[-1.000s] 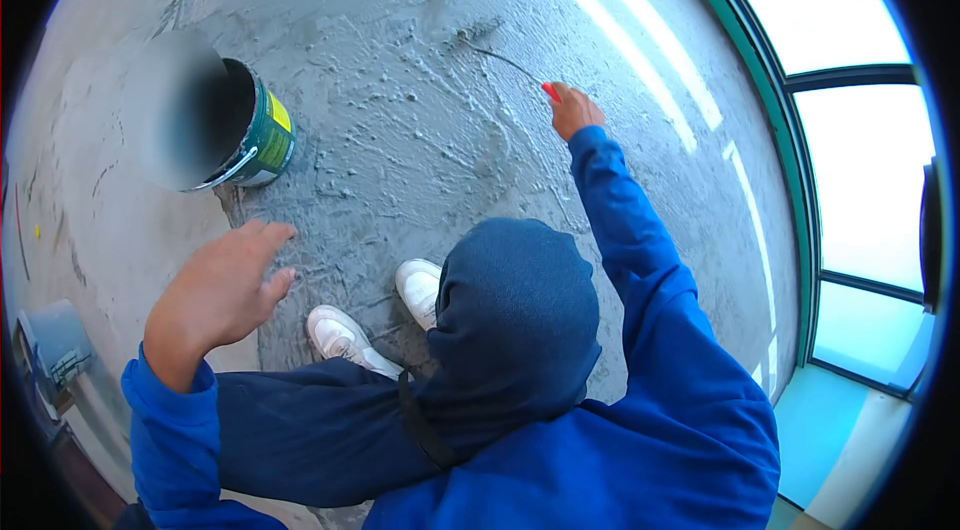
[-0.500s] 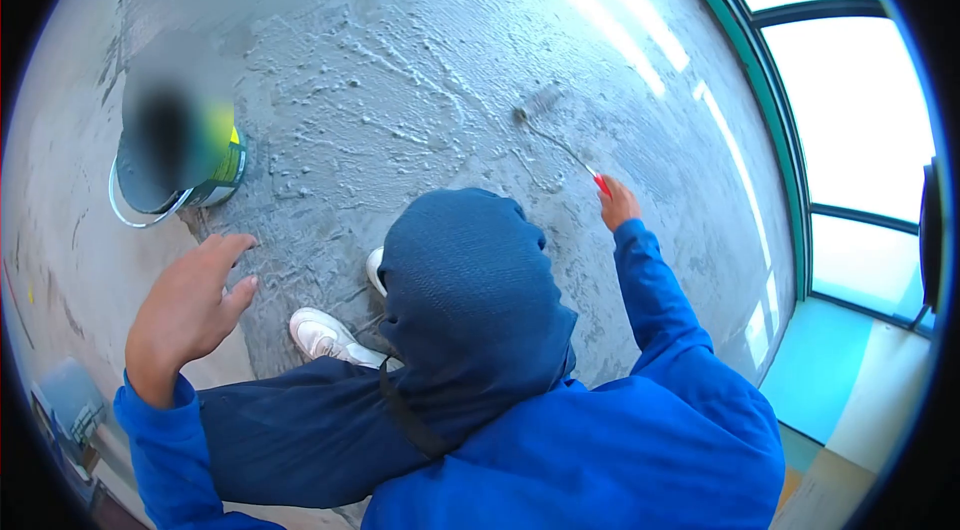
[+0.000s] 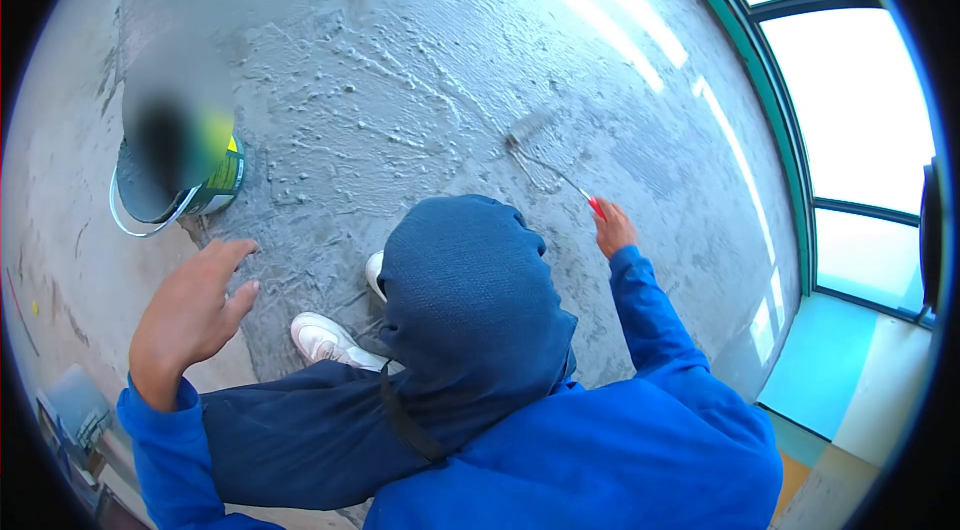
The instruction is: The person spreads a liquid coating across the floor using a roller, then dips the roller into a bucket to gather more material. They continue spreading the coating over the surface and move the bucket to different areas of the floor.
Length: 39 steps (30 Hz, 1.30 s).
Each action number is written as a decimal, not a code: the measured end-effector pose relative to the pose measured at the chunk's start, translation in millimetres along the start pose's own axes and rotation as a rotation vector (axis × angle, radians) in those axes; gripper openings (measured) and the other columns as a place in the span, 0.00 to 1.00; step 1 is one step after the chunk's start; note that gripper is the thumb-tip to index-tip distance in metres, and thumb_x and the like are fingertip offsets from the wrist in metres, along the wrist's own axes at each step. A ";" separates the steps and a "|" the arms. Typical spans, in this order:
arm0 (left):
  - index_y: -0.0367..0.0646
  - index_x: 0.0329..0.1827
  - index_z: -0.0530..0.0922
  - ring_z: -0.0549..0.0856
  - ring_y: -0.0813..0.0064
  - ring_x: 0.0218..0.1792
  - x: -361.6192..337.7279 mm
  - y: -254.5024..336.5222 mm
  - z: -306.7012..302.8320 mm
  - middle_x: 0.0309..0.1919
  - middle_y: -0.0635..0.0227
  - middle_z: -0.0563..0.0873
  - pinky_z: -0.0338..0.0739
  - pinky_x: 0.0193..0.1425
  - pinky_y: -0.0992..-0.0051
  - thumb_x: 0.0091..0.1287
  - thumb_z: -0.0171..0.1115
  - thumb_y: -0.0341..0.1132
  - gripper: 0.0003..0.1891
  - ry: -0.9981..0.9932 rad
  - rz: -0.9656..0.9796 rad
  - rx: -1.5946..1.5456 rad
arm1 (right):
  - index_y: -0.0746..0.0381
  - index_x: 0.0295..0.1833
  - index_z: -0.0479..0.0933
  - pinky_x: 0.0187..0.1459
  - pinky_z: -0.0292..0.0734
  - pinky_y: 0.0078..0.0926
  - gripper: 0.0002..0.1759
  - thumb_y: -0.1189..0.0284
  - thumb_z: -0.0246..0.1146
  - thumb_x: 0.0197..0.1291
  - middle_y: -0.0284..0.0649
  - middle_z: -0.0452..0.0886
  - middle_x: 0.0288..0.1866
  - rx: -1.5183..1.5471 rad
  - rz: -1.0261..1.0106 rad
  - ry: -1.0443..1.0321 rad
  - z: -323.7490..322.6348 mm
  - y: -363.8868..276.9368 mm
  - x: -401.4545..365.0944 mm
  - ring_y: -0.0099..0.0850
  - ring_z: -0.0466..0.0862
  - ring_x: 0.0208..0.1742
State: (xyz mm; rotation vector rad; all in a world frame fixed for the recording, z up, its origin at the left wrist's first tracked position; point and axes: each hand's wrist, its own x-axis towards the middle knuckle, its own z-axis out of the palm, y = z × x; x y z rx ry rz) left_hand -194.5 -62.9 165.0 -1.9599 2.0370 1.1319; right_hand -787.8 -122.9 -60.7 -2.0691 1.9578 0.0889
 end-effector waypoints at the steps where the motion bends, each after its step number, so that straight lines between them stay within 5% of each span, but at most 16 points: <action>1: 0.37 0.58 0.74 0.79 0.49 0.53 -0.5 -0.2 1.1 0.51 0.50 0.80 0.73 0.58 0.61 0.65 0.60 0.34 0.19 0.008 0.008 0.004 | 0.57 0.57 0.75 0.51 0.75 0.41 0.16 0.68 0.56 0.65 0.46 0.80 0.49 0.011 0.019 0.012 9.7 -10.8 23.7 0.47 0.80 0.51; 4: 0.37 0.58 0.74 0.79 0.50 0.53 -3.8 -2.0 5.2 0.51 0.50 0.80 0.73 0.58 0.61 0.65 0.60 0.35 0.20 0.049 0.044 0.035 | 0.53 0.56 0.75 0.48 0.76 0.45 0.15 0.67 0.57 0.64 0.45 0.80 0.47 -0.019 -0.082 0.095 25.7 -60.8 105.1 0.48 0.81 0.49; 8: 0.38 0.59 0.74 0.79 0.50 0.53 -13.9 1.4 1.2 0.51 0.51 0.80 0.73 0.58 0.61 0.65 0.60 0.35 0.20 0.057 -0.002 0.039 | 0.48 0.57 0.75 0.45 0.76 0.47 0.16 0.65 0.58 0.64 0.45 0.81 0.46 -0.085 -0.081 0.100 -29.3 -150.1 155.7 0.50 0.82 0.47; 17: 0.40 0.59 0.74 0.79 0.50 0.52 -1.6 -6.8 1.4 0.50 0.50 0.80 0.74 0.57 0.60 0.65 0.60 0.35 0.20 0.041 0.008 0.059 | 0.46 0.57 0.75 0.44 0.77 0.48 0.16 0.64 0.59 0.64 0.41 0.81 0.47 -0.073 -0.154 0.058 -15.3 -161.3 150.0 0.47 0.83 0.47; 20: 0.39 0.59 0.74 0.79 0.50 0.52 2.8 2.5 -1.5 0.50 0.50 0.80 0.73 0.57 0.60 0.65 0.60 0.35 0.19 0.006 0.002 0.069 | 0.47 0.58 0.75 0.44 0.77 0.46 0.17 0.65 0.58 0.64 0.42 0.81 0.46 -0.109 -0.207 0.021 -18.6 -141.5 154.3 0.49 0.82 0.47; 25: 0.38 0.58 0.74 0.79 0.49 0.52 -3.6 -2.5 1.7 0.51 0.50 0.80 0.73 0.57 0.59 0.65 0.60 0.35 0.19 0.034 0.010 0.047 | 0.50 0.58 0.76 0.46 0.76 0.44 0.18 0.66 0.60 0.62 0.44 0.80 0.44 -0.085 -0.223 -0.007 -27.4 -21.7 128.9 0.48 0.81 0.47; 32: 0.39 0.58 0.74 0.80 0.49 0.50 1.7 2.9 1.8 0.49 0.50 0.81 0.73 0.56 0.59 0.64 0.60 0.34 0.19 0.002 0.003 0.017 | 0.51 0.57 0.77 0.43 0.75 0.44 0.18 0.66 0.61 0.60 0.43 0.81 0.42 -0.099 -0.093 0.082 -38.4 93.0 14.0 0.46 0.81 0.44; 39: 0.39 0.57 0.73 0.80 0.51 0.49 8.9 3.4 1.6 0.48 0.50 0.81 0.74 0.54 0.60 0.64 0.61 0.34 0.19 -0.037 -0.021 -0.015 | 0.52 0.55 0.77 0.44 0.75 0.46 0.15 0.68 0.60 0.61 0.43 0.80 0.40 -0.094 0.191 -0.020 -27.7 58.5 -111.9 0.48 0.81 0.44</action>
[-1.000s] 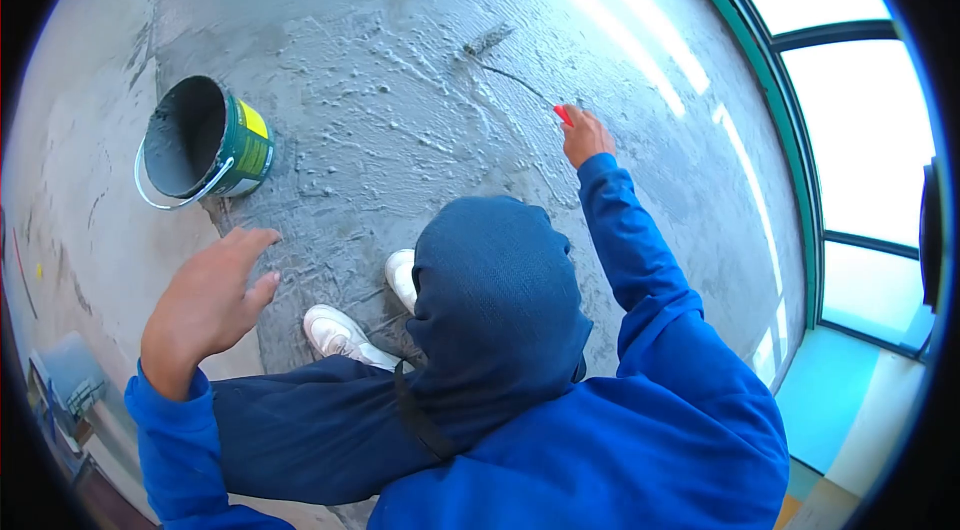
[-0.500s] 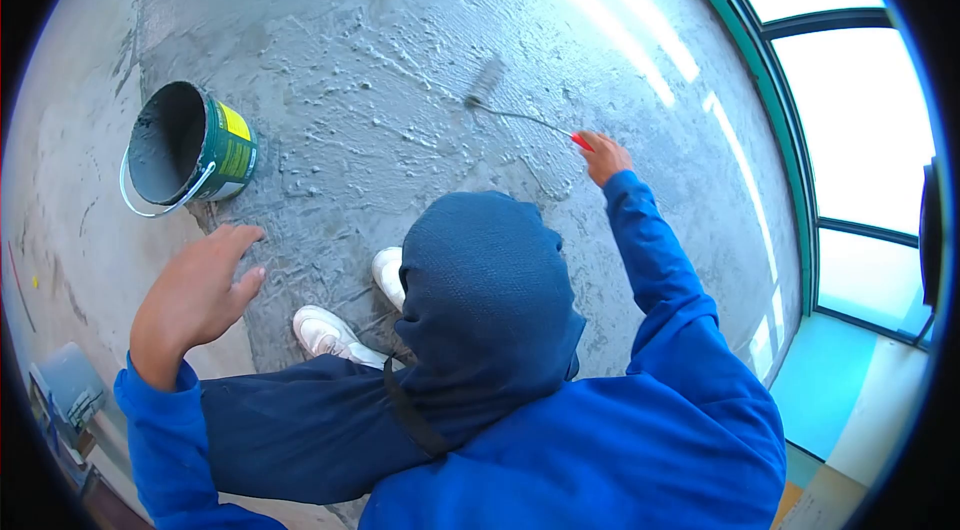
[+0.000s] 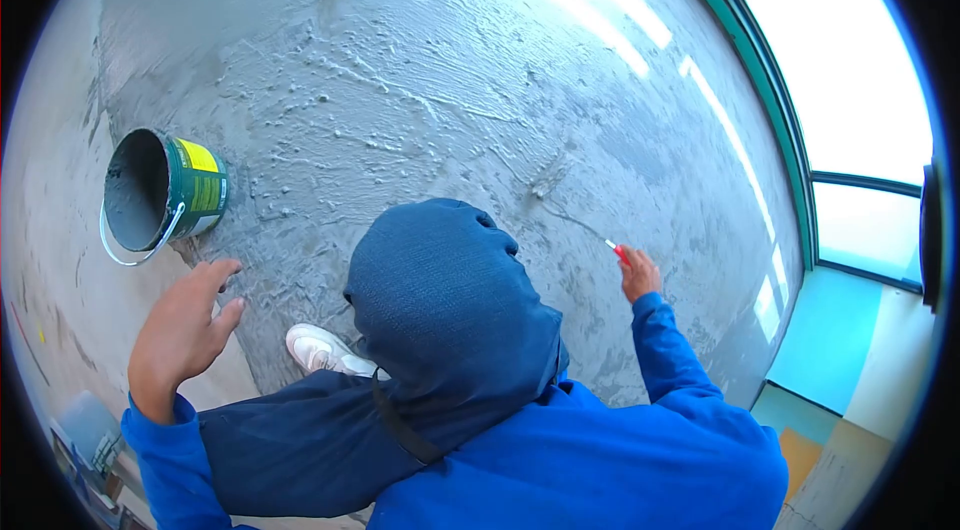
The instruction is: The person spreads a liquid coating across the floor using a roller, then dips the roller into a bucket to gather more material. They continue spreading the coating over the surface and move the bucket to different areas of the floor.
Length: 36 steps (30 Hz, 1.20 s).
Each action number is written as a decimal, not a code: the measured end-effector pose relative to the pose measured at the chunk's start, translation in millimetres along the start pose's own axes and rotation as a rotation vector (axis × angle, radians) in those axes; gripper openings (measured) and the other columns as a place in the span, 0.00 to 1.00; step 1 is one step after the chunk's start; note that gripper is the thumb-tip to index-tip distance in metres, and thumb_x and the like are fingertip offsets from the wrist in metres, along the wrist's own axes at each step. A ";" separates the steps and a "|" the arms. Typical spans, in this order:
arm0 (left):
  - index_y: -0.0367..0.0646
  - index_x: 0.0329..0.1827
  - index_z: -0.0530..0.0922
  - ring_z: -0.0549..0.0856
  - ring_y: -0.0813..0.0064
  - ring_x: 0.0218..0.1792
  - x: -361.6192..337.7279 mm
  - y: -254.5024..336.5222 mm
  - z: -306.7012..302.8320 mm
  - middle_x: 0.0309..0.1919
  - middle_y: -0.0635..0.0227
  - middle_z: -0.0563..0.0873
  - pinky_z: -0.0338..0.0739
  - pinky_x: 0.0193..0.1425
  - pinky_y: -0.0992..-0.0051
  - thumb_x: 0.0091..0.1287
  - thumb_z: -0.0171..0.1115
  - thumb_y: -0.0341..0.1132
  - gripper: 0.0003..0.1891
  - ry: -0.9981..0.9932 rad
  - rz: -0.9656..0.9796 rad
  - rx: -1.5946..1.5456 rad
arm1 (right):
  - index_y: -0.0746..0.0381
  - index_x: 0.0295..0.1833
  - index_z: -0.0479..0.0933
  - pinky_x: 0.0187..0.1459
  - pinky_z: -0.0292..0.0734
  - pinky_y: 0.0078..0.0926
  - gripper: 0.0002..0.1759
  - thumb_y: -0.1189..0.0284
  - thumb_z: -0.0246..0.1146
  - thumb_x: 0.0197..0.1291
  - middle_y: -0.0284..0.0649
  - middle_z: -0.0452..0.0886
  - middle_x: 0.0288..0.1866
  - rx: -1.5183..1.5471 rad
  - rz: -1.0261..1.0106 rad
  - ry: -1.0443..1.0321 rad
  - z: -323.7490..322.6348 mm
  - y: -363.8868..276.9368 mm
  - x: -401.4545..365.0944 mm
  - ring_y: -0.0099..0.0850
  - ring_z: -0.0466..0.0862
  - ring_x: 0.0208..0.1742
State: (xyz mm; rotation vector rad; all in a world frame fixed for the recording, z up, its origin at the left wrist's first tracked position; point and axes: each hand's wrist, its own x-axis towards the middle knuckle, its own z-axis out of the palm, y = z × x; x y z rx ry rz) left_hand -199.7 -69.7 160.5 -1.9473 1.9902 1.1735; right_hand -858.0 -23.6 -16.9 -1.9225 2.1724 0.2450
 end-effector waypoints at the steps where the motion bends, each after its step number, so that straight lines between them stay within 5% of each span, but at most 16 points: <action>1: 0.39 0.57 0.74 0.80 0.51 0.49 0.3 0.5 0.1 0.48 0.50 0.81 0.74 0.55 0.60 0.64 0.61 0.34 0.19 -0.002 -0.004 0.001 | 0.51 0.56 0.77 0.43 0.75 0.46 0.16 0.68 0.60 0.62 0.43 0.80 0.42 -0.001 0.029 -0.011 8.9 -9.6 -11.0 0.48 0.81 0.44; 5: 0.39 0.58 0.74 0.80 0.51 0.49 0.2 -5.0 2.6 0.48 0.51 0.81 0.74 0.55 0.61 0.64 0.61 0.34 0.19 0.012 0.030 0.021 | 0.48 0.59 0.75 0.44 0.76 0.47 0.18 0.66 0.59 0.64 0.44 0.79 0.45 0.068 0.137 -0.029 35.0 -60.2 4.0 0.48 0.81 0.46; 11: 0.38 0.58 0.74 0.80 0.52 0.50 -6.4 -3.6 3.7 0.49 0.51 0.80 0.74 0.55 0.61 0.64 0.61 0.33 0.19 0.042 0.037 0.015 | 0.47 0.61 0.73 0.49 0.76 0.50 0.19 0.65 0.58 0.64 0.48 0.81 0.48 0.066 0.190 0.091 17.4 -150.4 127.5 0.53 0.81 0.49; 20: 0.38 0.57 0.74 0.80 0.52 0.50 -10.7 -2.2 2.1 0.48 0.51 0.81 0.74 0.55 0.61 0.64 0.61 0.33 0.19 0.051 -0.006 -0.007 | 0.50 0.59 0.75 0.50 0.76 0.47 0.19 0.65 0.60 0.62 0.48 0.82 0.50 0.061 0.016 0.152 -19.9 -183.8 220.3 0.50 0.81 0.51; 25: 0.38 0.57 0.74 0.80 0.52 0.51 -9.6 -1.4 1.0 0.49 0.51 0.81 0.74 0.56 0.61 0.64 0.61 0.33 0.19 0.047 0.001 -0.009 | 0.49 0.61 0.74 0.55 0.73 0.46 0.21 0.65 0.59 0.61 0.49 0.80 0.53 0.057 -0.036 0.074 -5.4 -125.2 208.9 0.49 0.78 0.57; 32: 0.37 0.57 0.74 0.79 0.49 0.52 -2.3 -2.9 0.5 0.49 0.50 0.80 0.73 0.57 0.60 0.64 0.60 0.32 0.19 0.028 0.012 0.030 | 0.50 0.58 0.76 0.49 0.75 0.44 0.17 0.66 0.59 0.63 0.46 0.80 0.46 0.086 -0.086 0.105 -1.1 -0.6 109.7 0.49 0.80 0.49; 36: 0.37 0.57 0.74 0.79 0.48 0.52 0.6 -3.1 0.4 0.50 0.49 0.80 0.73 0.56 0.60 0.64 0.60 0.33 0.19 0.012 0.009 0.016 | 0.54 0.57 0.77 0.50 0.75 0.42 0.17 0.65 0.59 0.63 0.46 0.80 0.46 0.049 -0.055 -0.002 -4.4 4.9 71.9 0.49 0.80 0.49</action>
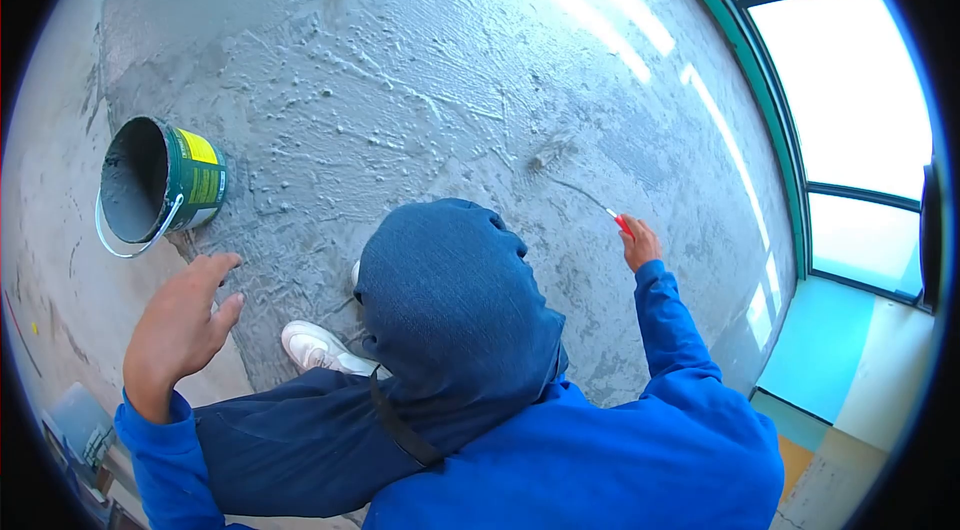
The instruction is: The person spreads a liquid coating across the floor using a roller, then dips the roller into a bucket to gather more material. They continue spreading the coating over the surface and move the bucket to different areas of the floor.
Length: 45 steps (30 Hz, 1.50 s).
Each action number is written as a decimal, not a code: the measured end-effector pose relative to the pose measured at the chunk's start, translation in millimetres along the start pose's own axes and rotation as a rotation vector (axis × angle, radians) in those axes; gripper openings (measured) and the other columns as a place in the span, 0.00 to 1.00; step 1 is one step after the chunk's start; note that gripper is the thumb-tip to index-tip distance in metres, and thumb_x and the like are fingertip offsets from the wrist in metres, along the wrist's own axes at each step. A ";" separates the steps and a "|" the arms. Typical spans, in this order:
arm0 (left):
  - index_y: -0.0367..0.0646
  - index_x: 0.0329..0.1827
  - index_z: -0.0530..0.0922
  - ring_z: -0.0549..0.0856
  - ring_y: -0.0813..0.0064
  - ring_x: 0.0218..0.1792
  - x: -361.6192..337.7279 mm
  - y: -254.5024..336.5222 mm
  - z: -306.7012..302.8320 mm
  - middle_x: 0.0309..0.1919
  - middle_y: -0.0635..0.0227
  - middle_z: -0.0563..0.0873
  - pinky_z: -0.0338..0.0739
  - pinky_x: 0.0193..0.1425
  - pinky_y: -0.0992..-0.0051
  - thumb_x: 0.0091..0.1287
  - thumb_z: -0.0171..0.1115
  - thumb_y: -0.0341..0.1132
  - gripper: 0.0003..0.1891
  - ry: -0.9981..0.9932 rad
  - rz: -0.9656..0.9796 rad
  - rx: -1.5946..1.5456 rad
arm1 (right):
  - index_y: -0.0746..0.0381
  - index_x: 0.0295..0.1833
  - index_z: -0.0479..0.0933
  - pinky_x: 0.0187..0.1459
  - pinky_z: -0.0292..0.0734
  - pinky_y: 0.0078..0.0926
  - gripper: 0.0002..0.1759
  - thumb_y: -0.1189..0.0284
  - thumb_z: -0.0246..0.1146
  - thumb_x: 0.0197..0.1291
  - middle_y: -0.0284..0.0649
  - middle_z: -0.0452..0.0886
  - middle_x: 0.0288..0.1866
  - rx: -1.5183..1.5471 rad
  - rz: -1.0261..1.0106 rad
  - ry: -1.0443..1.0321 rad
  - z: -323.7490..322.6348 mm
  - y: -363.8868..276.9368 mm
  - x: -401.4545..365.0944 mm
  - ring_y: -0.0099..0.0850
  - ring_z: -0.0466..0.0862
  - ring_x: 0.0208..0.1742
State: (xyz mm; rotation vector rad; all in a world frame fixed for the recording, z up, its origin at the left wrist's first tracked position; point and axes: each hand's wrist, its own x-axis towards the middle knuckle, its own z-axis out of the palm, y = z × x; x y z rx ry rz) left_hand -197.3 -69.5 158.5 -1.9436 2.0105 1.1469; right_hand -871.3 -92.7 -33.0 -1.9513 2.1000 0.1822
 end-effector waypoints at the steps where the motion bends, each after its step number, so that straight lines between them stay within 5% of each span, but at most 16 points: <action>1: 0.37 0.57 0.74 0.79 0.48 0.52 0.2 0.1 0.2 0.50 0.49 0.80 0.73 0.56 0.60 0.64 0.60 0.33 0.19 0.003 0.003 0.003 | 0.53 0.58 0.77 0.49 0.75 0.42 0.18 0.65 0.59 0.63 0.46 0.80 0.46 -0.032 0.019 -0.037 0.8 -8.0 -1.8 0.49 0.80 0.49; 10: 0.39 0.57 0.74 0.79 0.50 0.51 -9.0 -0.2 -0.2 0.48 0.51 0.80 0.73 0.55 0.60 0.64 0.60 0.33 0.18 0.037 0.000 0.004 | 0.47 0.59 0.75 0.47 0.76 0.46 0.18 0.64 0.59 0.63 0.44 0.80 0.47 -0.022 -0.104 0.108 -5.0 -160.6 125.7 0.49 0.81 0.48; 14: 0.40 0.57 0.74 0.79 0.50 0.51 -15.4 -2.5 1.6 0.48 0.51 0.80 0.73 0.55 0.60 0.65 0.60 0.34 0.19 0.072 0.005 -0.003 | 0.47 0.60 0.75 0.48 0.76 0.46 0.19 0.63 0.60 0.63 0.44 0.81 0.48 -0.028 -0.171 0.129 -20.0 -181.8 157.9 0.49 0.81 0.49; 23: 0.39 0.57 0.74 0.80 0.51 0.49 -6.9 1.4 0.1 0.46 0.50 0.81 0.73 0.54 0.61 0.64 0.60 0.33 0.19 0.054 -0.036 -0.017 | 0.49 0.59 0.77 0.53 0.75 0.45 0.20 0.64 0.61 0.61 0.48 0.82 0.49 -0.034 -0.194 0.086 -18.8 -137.2 205.7 0.50 0.80 0.52; 35: 0.39 0.57 0.74 0.80 0.51 0.50 3.2 1.9 1.1 0.49 0.49 0.81 0.74 0.55 0.60 0.64 0.60 0.33 0.19 -0.004 -0.017 0.009 | 0.56 0.58 0.77 0.52 0.75 0.43 0.19 0.67 0.61 0.61 0.48 0.81 0.49 -0.004 -0.076 0.086 -12.4 29.8 66.3 0.50 0.80 0.52; 40: 0.38 0.57 0.74 0.80 0.49 0.50 0.3 0.8 2.0 0.49 0.49 0.80 0.73 0.55 0.59 0.64 0.60 0.33 0.19 0.000 -0.014 0.002 | 0.53 0.59 0.76 0.50 0.75 0.44 0.19 0.66 0.60 0.62 0.46 0.80 0.47 -0.004 -0.074 0.023 -7.9 20.2 43.8 0.49 0.80 0.50; 45: 0.38 0.58 0.74 0.80 0.49 0.50 -3.2 -3.8 4.8 0.49 0.50 0.80 0.74 0.55 0.60 0.64 0.60 0.33 0.19 0.025 0.018 0.014 | 0.52 0.59 0.76 0.51 0.75 0.44 0.19 0.65 0.59 0.62 0.48 0.81 0.49 -0.003 -0.108 0.075 3.2 -49.2 99.6 0.51 0.80 0.51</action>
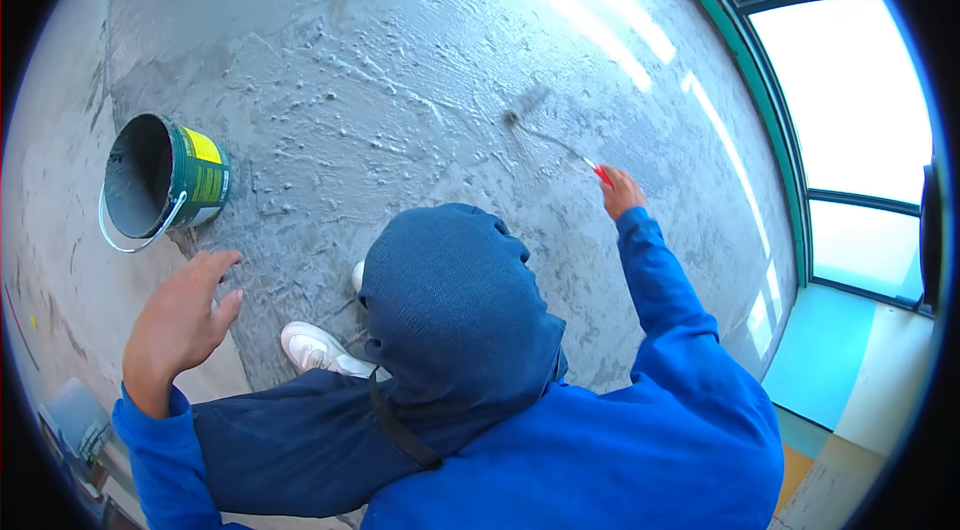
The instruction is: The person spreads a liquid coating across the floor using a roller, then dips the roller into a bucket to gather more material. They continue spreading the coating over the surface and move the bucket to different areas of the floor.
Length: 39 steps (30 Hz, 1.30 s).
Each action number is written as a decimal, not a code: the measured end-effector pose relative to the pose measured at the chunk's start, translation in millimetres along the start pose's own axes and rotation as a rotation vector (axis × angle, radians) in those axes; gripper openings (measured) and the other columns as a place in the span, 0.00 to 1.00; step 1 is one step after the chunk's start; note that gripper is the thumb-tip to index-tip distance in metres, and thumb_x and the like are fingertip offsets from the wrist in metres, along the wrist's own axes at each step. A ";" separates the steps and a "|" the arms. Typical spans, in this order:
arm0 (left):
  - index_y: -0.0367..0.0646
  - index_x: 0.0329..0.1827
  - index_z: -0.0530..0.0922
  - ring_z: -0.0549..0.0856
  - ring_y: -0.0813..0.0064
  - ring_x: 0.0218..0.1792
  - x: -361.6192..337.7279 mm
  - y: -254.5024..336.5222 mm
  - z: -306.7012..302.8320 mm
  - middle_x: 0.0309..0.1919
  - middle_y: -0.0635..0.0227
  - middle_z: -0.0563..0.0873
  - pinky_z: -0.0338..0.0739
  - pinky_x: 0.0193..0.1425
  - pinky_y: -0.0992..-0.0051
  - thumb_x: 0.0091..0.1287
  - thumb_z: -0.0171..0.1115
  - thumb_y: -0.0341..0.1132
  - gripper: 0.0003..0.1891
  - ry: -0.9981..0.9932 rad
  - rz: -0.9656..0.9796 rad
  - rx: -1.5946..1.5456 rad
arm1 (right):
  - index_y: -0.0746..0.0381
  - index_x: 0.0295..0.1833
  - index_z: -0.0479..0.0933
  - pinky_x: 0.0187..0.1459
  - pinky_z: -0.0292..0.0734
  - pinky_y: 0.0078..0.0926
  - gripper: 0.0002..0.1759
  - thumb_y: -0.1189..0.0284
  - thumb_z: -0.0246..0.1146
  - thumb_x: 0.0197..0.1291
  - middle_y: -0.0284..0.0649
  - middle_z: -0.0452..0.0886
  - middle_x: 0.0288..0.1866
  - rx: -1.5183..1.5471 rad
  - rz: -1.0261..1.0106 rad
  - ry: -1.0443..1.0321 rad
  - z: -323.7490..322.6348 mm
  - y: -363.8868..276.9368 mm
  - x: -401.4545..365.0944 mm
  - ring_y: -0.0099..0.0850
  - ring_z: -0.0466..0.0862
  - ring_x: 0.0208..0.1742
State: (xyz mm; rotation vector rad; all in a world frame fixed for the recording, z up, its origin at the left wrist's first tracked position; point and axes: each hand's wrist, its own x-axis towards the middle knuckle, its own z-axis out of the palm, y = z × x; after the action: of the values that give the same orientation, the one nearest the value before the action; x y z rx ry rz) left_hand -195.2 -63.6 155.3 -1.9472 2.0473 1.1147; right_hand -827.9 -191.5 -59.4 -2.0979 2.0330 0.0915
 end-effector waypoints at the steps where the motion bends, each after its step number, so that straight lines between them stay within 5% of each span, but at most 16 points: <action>1: 0.39 0.58 0.74 0.80 0.50 0.50 0.5 0.3 -0.4 0.49 0.50 0.80 0.74 0.55 0.60 0.64 0.60 0.33 0.19 -0.002 -0.004 0.000 | 0.51 0.59 0.76 0.51 0.75 0.45 0.19 0.64 0.59 0.62 0.49 0.81 0.48 -0.004 0.008 -0.003 0.9 -16.4 19.5 0.51 0.80 0.51; 6: 0.39 0.57 0.74 0.80 0.51 0.50 -3.3 7.1 -6.3 0.47 0.50 0.80 0.74 0.54 0.60 0.64 0.60 0.33 0.19 -0.006 -0.052 -0.018 | 0.49 0.59 0.76 0.50 0.75 0.47 0.20 0.64 0.60 0.61 0.50 0.81 0.47 -0.045 0.001 0.034 -16.7 -87.2 98.6 0.52 0.80 0.50; 11: 0.39 0.57 0.74 0.80 0.51 0.49 -6.7 1.9 -3.2 0.46 0.50 0.81 0.74 0.54 0.61 0.64 0.60 0.33 0.19 0.023 -0.053 -0.031 | 0.50 0.58 0.77 0.51 0.75 0.47 0.20 0.65 0.62 0.60 0.50 0.82 0.48 -0.029 -0.023 0.028 -14.0 -65.6 132.7 0.51 0.80 0.52; 19: 0.39 0.57 0.74 0.80 0.50 0.51 2.2 3.6 -4.6 0.48 0.50 0.81 0.74 0.55 0.60 0.64 0.60 0.33 0.19 -0.005 -0.026 -0.011 | 0.54 0.59 0.77 0.54 0.74 0.45 0.20 0.66 0.61 0.60 0.52 0.82 0.49 -0.030 0.043 -0.019 -17.0 52.9 25.2 0.52 0.80 0.52; 25: 0.39 0.58 0.73 0.79 0.50 0.51 2.8 -3.6 -0.4 0.50 0.51 0.80 0.73 0.56 0.61 0.64 0.60 0.34 0.20 0.011 0.034 0.025 | 0.58 0.56 0.78 0.51 0.76 0.40 0.19 0.67 0.63 0.59 0.48 0.82 0.49 0.039 -0.129 0.014 -11.0 78.2 -61.3 0.49 0.82 0.49; 28: 0.39 0.59 0.73 0.79 0.50 0.51 3.5 -2.2 -5.8 0.51 0.51 0.80 0.74 0.56 0.61 0.65 0.60 0.34 0.20 -0.022 0.011 0.034 | 0.55 0.57 0.78 0.49 0.77 0.41 0.19 0.66 0.62 0.60 0.46 0.82 0.49 0.016 -0.054 -0.090 -25.1 7.1 -56.9 0.48 0.82 0.48; 39: 0.39 0.58 0.74 0.80 0.50 0.50 -8.1 -4.6 -12.8 0.49 0.52 0.80 0.75 0.54 0.60 0.65 0.60 0.36 0.20 -0.005 -0.028 0.017 | 0.46 0.61 0.75 0.49 0.78 0.46 0.22 0.65 0.61 0.60 0.48 0.84 0.47 -0.056 -0.407 0.007 -34.7 -230.9 131.4 0.51 0.82 0.48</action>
State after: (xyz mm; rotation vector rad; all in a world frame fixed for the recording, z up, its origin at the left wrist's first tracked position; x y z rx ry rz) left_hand -184.5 -63.7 167.0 -1.9568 2.0133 1.0913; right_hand -596.7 -322.6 -25.3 -2.5003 1.5813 0.0748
